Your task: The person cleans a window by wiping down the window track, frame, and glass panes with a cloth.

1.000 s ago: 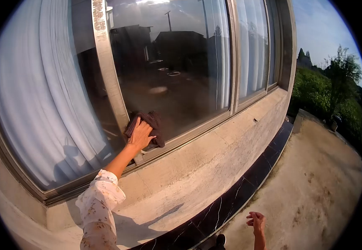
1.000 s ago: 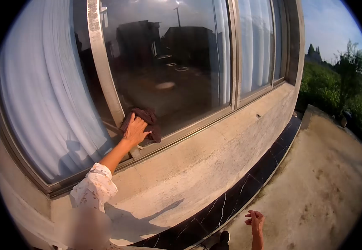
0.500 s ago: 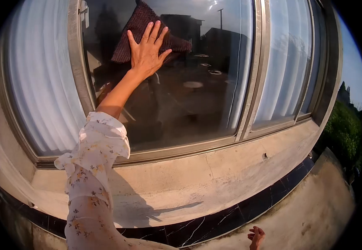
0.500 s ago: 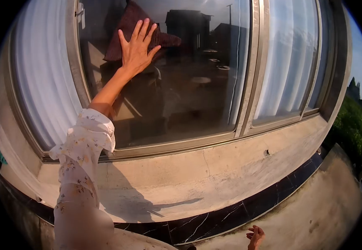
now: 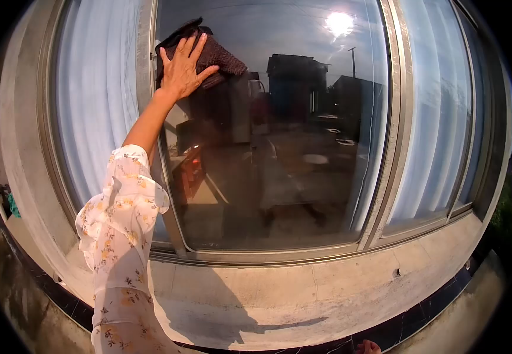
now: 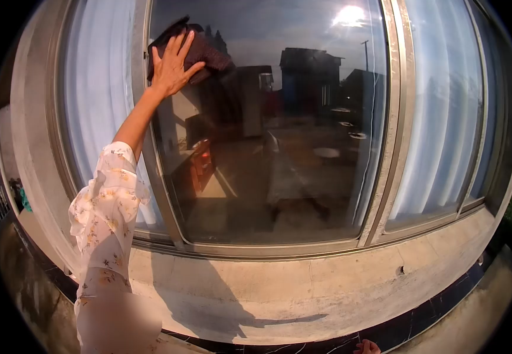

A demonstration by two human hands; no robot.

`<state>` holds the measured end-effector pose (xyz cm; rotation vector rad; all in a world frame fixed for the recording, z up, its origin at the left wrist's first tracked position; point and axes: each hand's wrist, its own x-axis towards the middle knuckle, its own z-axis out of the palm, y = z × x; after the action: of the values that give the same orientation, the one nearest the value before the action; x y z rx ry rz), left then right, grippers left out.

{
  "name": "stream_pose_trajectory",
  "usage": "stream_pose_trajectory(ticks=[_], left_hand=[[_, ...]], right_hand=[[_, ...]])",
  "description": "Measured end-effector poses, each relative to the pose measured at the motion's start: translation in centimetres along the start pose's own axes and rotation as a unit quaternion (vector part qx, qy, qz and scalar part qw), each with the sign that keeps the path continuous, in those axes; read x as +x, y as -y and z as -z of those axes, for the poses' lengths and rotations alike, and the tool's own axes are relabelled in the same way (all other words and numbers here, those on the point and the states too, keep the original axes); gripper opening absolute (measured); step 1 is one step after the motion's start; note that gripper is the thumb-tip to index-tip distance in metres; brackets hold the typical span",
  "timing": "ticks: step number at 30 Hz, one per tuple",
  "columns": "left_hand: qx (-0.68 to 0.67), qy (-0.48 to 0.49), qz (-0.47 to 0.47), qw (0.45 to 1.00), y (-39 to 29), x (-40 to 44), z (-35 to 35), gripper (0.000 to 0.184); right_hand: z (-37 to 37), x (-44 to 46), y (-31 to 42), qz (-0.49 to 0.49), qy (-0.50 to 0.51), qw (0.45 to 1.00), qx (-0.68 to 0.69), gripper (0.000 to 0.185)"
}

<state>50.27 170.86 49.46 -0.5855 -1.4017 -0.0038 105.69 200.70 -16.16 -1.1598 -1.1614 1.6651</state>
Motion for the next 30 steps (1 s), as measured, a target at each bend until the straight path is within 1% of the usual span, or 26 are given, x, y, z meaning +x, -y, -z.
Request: stream_pose_trajectory(ticks=[1, 2, 3, 5, 7, 8, 9, 10, 11, 12, 13, 14, 15, 17, 19, 20, 22, 23, 25, 26, 27, 28, 29, 30], left_hand=[[-0.021, -0.044, 0.043, 0.998, 1.7, 2.7, -1.2, 0.08], [-0.018, 0.003, 0.126, 0.992, 1.7, 4.8, -1.6, 0.081], [-0.038, 0.0, 0.189, 0.981, 0.5, 6.1, -2.2, 0.082], [-0.041, -0.087, 0.196, 0.976, -4.1, 6.2, -3.5, 0.079], [-0.057, -0.063, 0.083, 0.993, -10.4, 3.4, -1.5, 0.077], [-0.114, -0.039, -0.005, 0.993, -14.1, 0.3, 0.1, 0.077], [-0.169, -0.012, -0.091, 0.981, -17.8, -4.1, 2.0, 0.077], [-0.225, 0.066, -0.186, 0.954, -20.7, -8.7, 4.3, 0.079], [-0.254, 0.135, -0.294, 0.912, -23.1, -13.3, 4.8, 0.08], [-0.264, 0.171, -0.392, 0.864, -24.8, -17.5, 4.8, 0.086], [-0.329, 0.183, -0.441, 0.815, -26.2, -21.8, 2.7, 0.084], [-0.348, 0.215, -0.449, 0.794, -26.5, -24.0, 2.7, 0.082], [-0.383, 0.168, -0.418, 0.806, -27.0, -24.1, 3.0, 0.08], [-0.399, 0.2, -0.415, 0.793, -27.0, -22.8, 2.4, 0.083], [-0.405, 0.185, -0.383, 0.809, -26.5, -18.1, 3.3, 0.085], [-0.382, 0.143, -0.359, 0.84, -26.3, -15.1, 2.8, 0.087], [-0.331, 0.068, -0.298, 0.893, -25.9, -8.1, 2.5, 0.09], [-0.304, 0.025, -0.264, 0.915, -25.8, -4.4, 1.9, 0.083], [-0.173, -0.034, -0.177, 0.968, -25.8, 2.3, 0.2, 0.076], [-0.283, -0.063, -0.152, 0.945, -25.7, 5.3, -1.4, 0.072], [-0.39, -0.096, -0.126, 0.907, -26.3, 7.7, -2.4, 0.068], [-0.24, -0.081, -0.069, 0.965, -27.8, 8.4, -1.2, 0.068], [-0.084, -0.06, -0.011, 0.995, -29.4, 8.4, 0.0, 0.068], [-0.144, -0.137, -0.008, 0.98, -30.8, 7.8, -1.0, 0.068]], right_hand=[[-0.4, 0.1, 0.2, 0.013, 0.012, 1.0, -0.003, 0.016], [-0.7, -0.1, 0.4, 0.022, 0.02, 0.999, -0.019, 0.017], [-0.9, -0.6, 0.6, 0.029, 0.026, 0.999, -0.036, 0.018], [-0.2, -2.7, 0.1, 0.015, -0.008, 0.994, -0.11, 0.032], [0.0, -4.5, -0.9, 0.008, -0.026, 0.996, -0.085, 0.031], [0.2, -4.7, -2.0, 0.005, -0.04, 0.997, -0.071, 0.031], [0.5, -5.6, -3.1, 0.002, -0.054, 0.997, -0.061, 0.031], [0.7, -6.7, -3.7, -0.01, -0.063, 0.996, -0.066, 0.031], [0.4, -7.4, -3.9, -0.007, -0.072, 0.996, -0.058, 0.03], [0.3, -8.2, -4.2, -0.003, -0.08, 0.996, -0.049, 0.029], [0.6, -9.1, -4.5, -0.005, -0.087, 0.995, -0.049, 0.029], [1.1, -9.8, -4.6, -0.005, -0.063, 0.997, -0.054, 0.029], [1.7, -10.4, -4.7, -0.004, -0.038, 0.997, -0.06, 0.029], [4.4, -10.2, -6.2, 0.008, -0.044, 0.996, -0.071, 0.03], [6.7, -10.4, -6.1, -0.03, -0.103, 0.991, -0.081, 0.032], [7.7, -10.0, -6.1, -0.027, -0.125, 0.99, -0.065, 0.032], [8.7, -8.9, -3.8, -0.031, -0.142, 0.986, -0.078, 0.032], [9.3, -7.9, -2.8, -0.036, -0.16, 0.982, -0.091, 0.031], [10.6, -5.0, -2.1, -0.029, -0.157, 0.984, -0.081, 0.03], [11.6, -3.5, -1.6, -0.023, -0.159, 0.985, -0.067, 0.03], [12.3, -2.1, -0.9, -0.021, -0.166, 0.984, -0.068, 0.03], [12.7, -0.6, 0.0, -0.031, -0.143, 0.986, -0.078, 0.029], [13.3, 1.0, 0.8, -0.044, -0.119, 0.988, -0.088, 0.029], [14.1, 2.6, 1.6, -0.046, -0.123, 0.987, -0.087, 0.029]])
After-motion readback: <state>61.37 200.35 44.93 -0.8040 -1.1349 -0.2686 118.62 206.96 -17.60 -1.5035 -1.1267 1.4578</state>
